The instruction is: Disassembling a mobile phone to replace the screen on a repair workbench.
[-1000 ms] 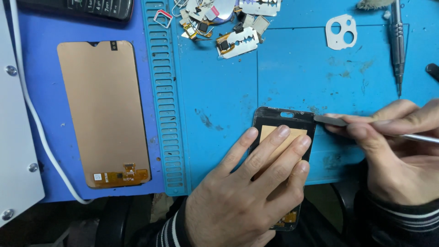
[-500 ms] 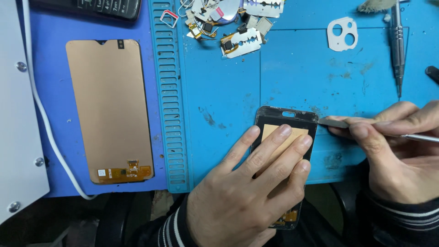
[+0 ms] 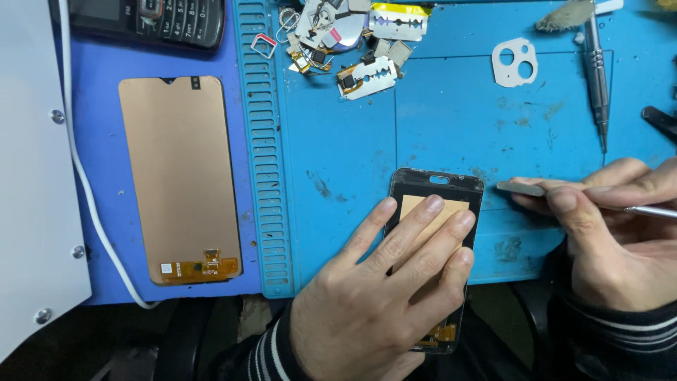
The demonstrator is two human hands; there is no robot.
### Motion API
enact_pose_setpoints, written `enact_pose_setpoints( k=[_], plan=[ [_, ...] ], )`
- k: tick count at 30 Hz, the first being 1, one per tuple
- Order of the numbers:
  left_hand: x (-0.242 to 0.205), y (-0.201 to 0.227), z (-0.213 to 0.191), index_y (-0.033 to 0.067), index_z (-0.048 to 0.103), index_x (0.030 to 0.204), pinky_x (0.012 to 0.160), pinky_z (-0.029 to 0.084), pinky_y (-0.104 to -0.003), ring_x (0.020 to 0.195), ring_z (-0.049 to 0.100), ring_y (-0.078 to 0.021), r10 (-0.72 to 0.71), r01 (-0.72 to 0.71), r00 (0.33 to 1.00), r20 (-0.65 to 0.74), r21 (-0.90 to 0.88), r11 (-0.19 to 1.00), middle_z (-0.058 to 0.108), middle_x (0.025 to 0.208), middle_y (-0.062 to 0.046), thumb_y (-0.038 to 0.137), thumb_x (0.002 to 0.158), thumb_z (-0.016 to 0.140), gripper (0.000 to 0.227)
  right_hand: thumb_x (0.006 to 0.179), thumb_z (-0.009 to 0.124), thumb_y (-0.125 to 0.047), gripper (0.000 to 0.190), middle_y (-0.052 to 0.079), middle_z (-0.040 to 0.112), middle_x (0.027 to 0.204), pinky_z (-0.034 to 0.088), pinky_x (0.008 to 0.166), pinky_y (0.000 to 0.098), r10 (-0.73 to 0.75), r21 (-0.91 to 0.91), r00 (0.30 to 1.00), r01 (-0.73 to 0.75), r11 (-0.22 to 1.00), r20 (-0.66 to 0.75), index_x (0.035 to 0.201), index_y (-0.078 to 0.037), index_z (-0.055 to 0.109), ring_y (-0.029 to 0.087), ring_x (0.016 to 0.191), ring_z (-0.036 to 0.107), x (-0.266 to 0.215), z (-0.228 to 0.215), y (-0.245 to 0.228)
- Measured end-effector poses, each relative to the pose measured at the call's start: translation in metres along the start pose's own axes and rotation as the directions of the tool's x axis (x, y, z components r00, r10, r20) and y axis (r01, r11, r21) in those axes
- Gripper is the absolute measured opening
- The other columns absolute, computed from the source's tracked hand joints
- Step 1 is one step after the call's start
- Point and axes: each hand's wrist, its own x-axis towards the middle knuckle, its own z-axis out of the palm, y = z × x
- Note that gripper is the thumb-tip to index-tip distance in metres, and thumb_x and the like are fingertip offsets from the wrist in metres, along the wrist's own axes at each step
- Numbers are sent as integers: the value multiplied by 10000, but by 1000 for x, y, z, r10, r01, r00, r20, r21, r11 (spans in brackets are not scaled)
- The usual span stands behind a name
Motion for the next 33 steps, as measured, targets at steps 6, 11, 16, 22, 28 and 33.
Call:
enact_pose_setpoints(
  k=[6,11,16,22,28,33],
  plan=[
    [0,0,0,-4,575,1295,1214,371,-636,1485,443,-385,6,-6,1000,-28,16,1000,482,1543,-214,121,957,583,361,1028,663,201,333,243,590,954,705,926,451,-91,-35,995,92,995,32,1083,105,349,413,1044,777,1,2,-3],
    [-3,0,4,-4,584,1281,1192,383,-633,1457,485,-402,42,-38,997,-60,67,997,528,1516,-217,144,955,562,358,972,690,210,366,254,611,961,684,891,405,-133,0,991,133,991,0,1031,92,348,353,962,761,-2,6,-2],
    [-8,-16,33,107,661,1186,1142,432,-568,1365,610,-342,189,-108,958,-214,343,933,671,1423,-122,152,974,718,224,887,673,146,321,145,620,829,673,806,312,-83,240,978,129,962,-193,838,-16,400,202,753,705,-2,16,22],
    [-7,-44,91,277,590,1388,1168,428,-388,1381,527,-85,124,94,912,-392,494,865,614,1467,148,262,1024,781,412,765,753,92,267,134,734,656,735,720,307,-88,103,968,115,988,-236,689,-26,526,249,816,862,7,20,58],
    [-10,-37,63,145,492,1451,1181,380,-556,1472,415,-253,95,-64,986,-134,220,974,510,1566,-57,90,1065,613,408,741,792,43,281,132,798,723,681,568,222,-144,13,959,151,988,-243,707,-47,528,182,761,842,11,25,33],
    [-13,-48,79,249,522,1434,1148,471,-569,1391,564,-267,175,-85,941,-289,299,950,637,1485,-40,212,1074,694,400,733,806,54,338,165,777,709,600,516,206,-160,6,948,168,986,-274,679,-54,491,180,673,807,8,23,23]
  ],
)
